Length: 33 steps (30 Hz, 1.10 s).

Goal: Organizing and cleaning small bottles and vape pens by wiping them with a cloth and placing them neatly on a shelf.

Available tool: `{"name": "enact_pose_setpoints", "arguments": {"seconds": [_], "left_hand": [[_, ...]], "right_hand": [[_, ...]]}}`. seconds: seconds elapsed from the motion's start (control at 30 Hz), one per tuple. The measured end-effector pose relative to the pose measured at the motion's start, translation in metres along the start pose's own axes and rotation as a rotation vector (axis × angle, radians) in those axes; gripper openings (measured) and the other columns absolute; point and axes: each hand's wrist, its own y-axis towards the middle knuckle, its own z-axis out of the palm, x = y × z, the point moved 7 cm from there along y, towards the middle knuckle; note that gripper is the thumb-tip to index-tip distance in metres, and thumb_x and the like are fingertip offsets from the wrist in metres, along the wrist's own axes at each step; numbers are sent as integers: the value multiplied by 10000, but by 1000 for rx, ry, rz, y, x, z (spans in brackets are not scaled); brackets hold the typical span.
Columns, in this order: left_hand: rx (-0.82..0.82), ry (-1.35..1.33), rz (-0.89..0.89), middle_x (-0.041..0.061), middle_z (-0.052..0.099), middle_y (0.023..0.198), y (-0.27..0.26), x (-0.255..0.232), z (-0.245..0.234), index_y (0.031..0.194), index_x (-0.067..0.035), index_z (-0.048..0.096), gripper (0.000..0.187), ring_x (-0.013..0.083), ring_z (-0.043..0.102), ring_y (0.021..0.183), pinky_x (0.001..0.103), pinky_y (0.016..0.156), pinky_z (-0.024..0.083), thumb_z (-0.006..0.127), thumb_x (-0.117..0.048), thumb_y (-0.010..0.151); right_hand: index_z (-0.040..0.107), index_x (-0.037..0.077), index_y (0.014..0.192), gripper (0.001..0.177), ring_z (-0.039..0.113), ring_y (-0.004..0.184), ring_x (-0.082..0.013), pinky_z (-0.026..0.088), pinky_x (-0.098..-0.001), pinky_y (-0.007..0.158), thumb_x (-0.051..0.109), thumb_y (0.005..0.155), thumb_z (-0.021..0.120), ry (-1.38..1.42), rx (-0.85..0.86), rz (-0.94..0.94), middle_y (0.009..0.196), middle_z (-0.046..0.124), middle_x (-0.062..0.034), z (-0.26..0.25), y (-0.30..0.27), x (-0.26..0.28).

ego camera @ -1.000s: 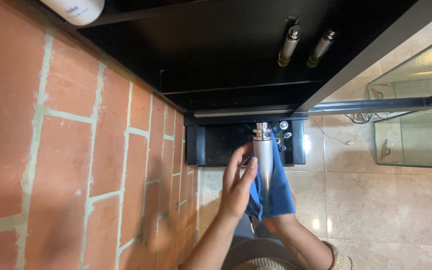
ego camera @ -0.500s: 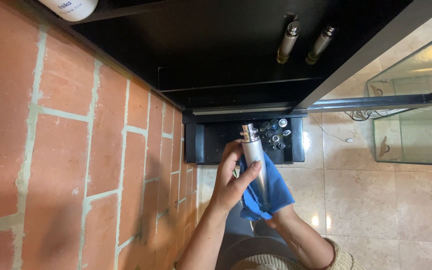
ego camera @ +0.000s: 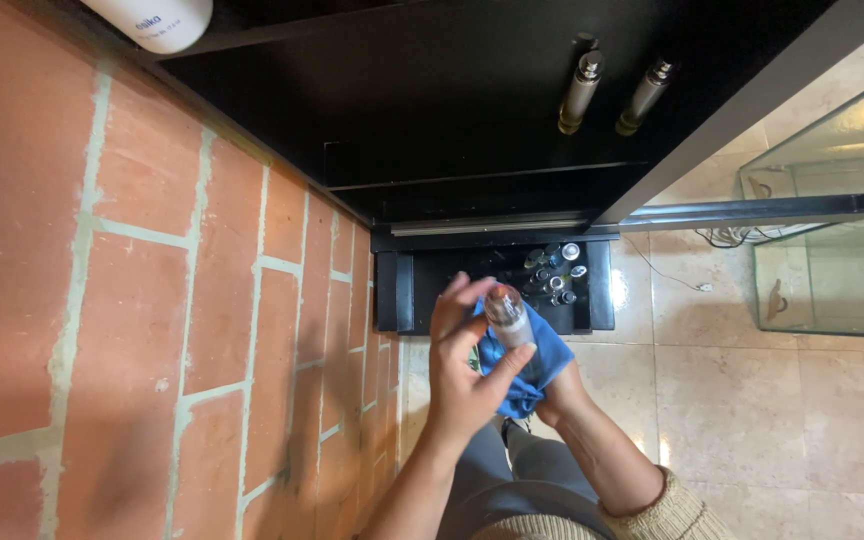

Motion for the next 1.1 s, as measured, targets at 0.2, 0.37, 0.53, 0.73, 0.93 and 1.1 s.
{"name": "enact_pose_setpoints", "arguments": {"seconds": [0.2,0.37,0.53,0.73,0.93,1.1], "left_hand": [[-91,46,-73,157,808,1145,-16,18,4,1155,-18,751,412,391,727,1172,616,1237,282,894,-239,837],[43,38,-203,81,801,990,-11,11,7,1081,-58,725,295,204,761,879,327,750,608,806,-273,896],[88,-13,-224,111,811,1109,-7,21,20,1155,-46,712,365,253,806,1005,355,843,668,816,-274,889],[135,-124,-270,113,807,1185,4,31,37,1250,-64,732,384,246,805,1062,356,939,658,798,-227,908],[120,35,-108,100,793,1172,-1,45,50,1240,-78,694,351,292,761,1066,376,909,599,788,-187,920],[208,43,-47,179,770,1206,0,43,53,1305,-15,647,424,378,767,1078,455,886,612,653,-331,1022]], "right_hand": [[803,-129,1009,446,692,875,-406,563,-521,931,281,975,631,-92,-40,9,930,754,-349,-6,9,3],[781,78,1271,450,726,1016,-241,557,-372,890,306,893,692,-174,88,-84,1094,819,-140,-13,25,2],[800,83,1217,462,689,945,-203,506,-351,872,399,1039,513,-173,48,-202,1046,814,-112,-35,39,-6],[738,109,857,410,520,734,-104,416,-296,656,409,1068,555,-336,-163,-287,735,617,15,-63,44,5],[455,190,760,446,431,674,-118,338,-350,598,397,1152,404,-381,-529,-551,717,457,33,-136,60,-4],[690,101,884,484,587,807,-155,484,-317,770,474,1102,471,-231,249,-686,878,636,-36,-89,48,42]]}}
